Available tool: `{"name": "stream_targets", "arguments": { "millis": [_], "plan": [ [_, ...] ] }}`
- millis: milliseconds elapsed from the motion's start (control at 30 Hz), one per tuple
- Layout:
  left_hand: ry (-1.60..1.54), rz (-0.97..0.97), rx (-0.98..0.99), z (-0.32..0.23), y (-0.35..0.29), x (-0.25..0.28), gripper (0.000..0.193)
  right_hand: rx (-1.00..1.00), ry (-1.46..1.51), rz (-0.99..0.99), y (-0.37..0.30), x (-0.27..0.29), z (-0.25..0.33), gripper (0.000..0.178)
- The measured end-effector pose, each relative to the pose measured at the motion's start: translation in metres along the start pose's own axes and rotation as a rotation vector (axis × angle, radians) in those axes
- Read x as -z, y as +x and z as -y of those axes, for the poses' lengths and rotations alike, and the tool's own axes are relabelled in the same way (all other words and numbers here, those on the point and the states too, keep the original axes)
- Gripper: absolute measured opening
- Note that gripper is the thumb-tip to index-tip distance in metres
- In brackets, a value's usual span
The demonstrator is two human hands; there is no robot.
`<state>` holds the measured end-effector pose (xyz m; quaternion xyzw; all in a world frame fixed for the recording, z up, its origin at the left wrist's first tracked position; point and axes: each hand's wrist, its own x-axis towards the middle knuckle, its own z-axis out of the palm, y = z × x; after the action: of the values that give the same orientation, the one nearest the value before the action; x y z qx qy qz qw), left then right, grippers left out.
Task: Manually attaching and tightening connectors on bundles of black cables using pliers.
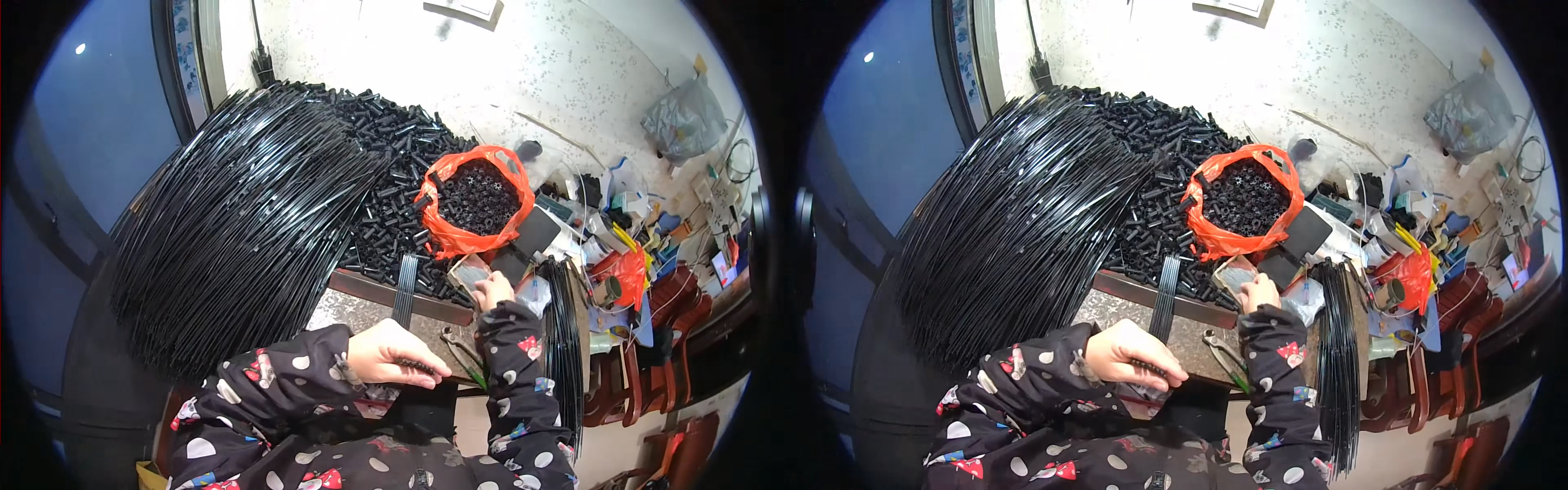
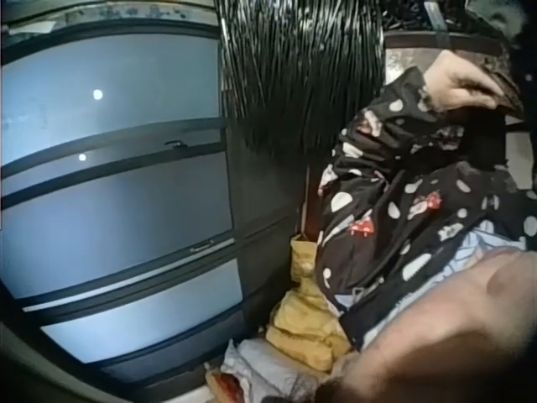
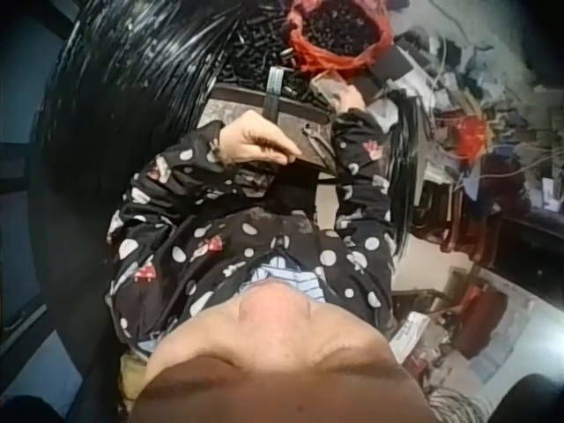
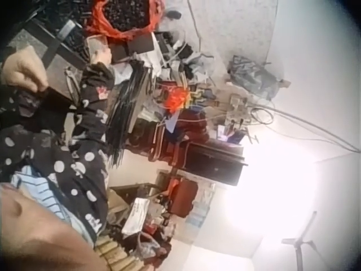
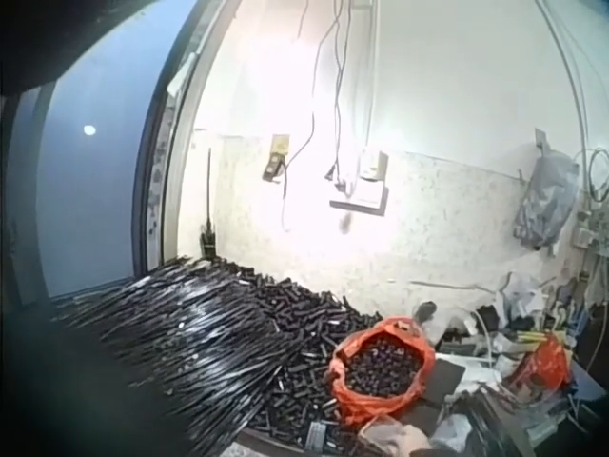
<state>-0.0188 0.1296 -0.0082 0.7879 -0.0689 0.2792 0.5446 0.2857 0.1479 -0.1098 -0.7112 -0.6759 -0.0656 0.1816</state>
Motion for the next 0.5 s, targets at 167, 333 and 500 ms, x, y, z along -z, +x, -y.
{"name": "stream_targets", "arguments": {
  "millis": [167, 333, 500],
  "plan": [
    [0.02, -0.033, 0.029, -0.004, 0.001, 0.014, 0.022, 0.132, 0.01, -0.187, -0.003, -0.009, 0.0, 0.009],
    [-0.047, -0.109, 0.069, -0.006, 0.005, -0.002, 0.019, 0.228, 0.133, -0.294, -0.009, 0.013, 0.008, 0.008],
    [0.105, -0.193, 0.075, -0.007, 0.0, 0.002, 0.015, 0.259, 0.863, -0.168, -0.046, 0.115, 0.111, 0.016]
  ]
}}
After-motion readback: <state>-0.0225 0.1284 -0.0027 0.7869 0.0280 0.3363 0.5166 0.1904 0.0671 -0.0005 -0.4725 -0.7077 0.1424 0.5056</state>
